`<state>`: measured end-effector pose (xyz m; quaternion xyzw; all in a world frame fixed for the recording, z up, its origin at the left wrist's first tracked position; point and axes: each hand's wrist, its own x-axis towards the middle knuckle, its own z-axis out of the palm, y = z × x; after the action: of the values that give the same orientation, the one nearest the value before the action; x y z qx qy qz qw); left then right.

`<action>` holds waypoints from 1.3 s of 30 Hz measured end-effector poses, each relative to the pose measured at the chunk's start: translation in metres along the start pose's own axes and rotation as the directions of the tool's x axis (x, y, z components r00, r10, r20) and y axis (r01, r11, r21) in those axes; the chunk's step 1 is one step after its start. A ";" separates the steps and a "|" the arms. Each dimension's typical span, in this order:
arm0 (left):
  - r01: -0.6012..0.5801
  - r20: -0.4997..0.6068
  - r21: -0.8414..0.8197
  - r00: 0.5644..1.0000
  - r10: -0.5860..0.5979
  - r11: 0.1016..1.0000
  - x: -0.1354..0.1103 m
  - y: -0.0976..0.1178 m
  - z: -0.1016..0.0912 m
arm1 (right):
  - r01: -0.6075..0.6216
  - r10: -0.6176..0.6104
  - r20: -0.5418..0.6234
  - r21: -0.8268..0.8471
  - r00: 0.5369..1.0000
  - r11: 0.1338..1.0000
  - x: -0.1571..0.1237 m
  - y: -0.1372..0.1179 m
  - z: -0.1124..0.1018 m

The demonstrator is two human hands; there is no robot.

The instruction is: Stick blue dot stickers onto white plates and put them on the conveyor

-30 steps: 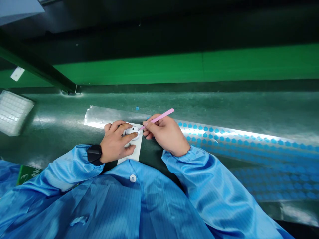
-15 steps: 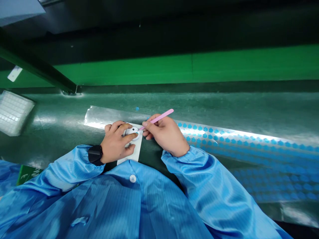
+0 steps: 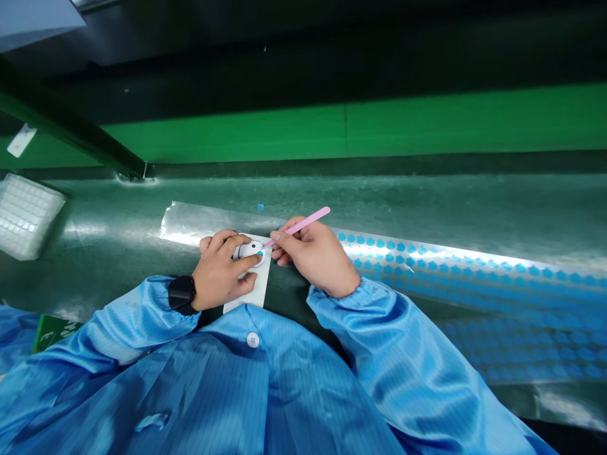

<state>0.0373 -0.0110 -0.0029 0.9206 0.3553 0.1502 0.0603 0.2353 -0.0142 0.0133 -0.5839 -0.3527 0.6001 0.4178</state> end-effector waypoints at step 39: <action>0.063 0.118 -0.020 0.991 -0.061 0.998 0.001 0.000 -0.002 | -0.010 0.010 0.005 0.017 1.000 1.000 0.001 0.002 0.000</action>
<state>0.0375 -0.0107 -0.0013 0.9156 0.3778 0.0982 0.0965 0.2355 -0.0139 0.0110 -0.5806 -0.3455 0.6065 0.4192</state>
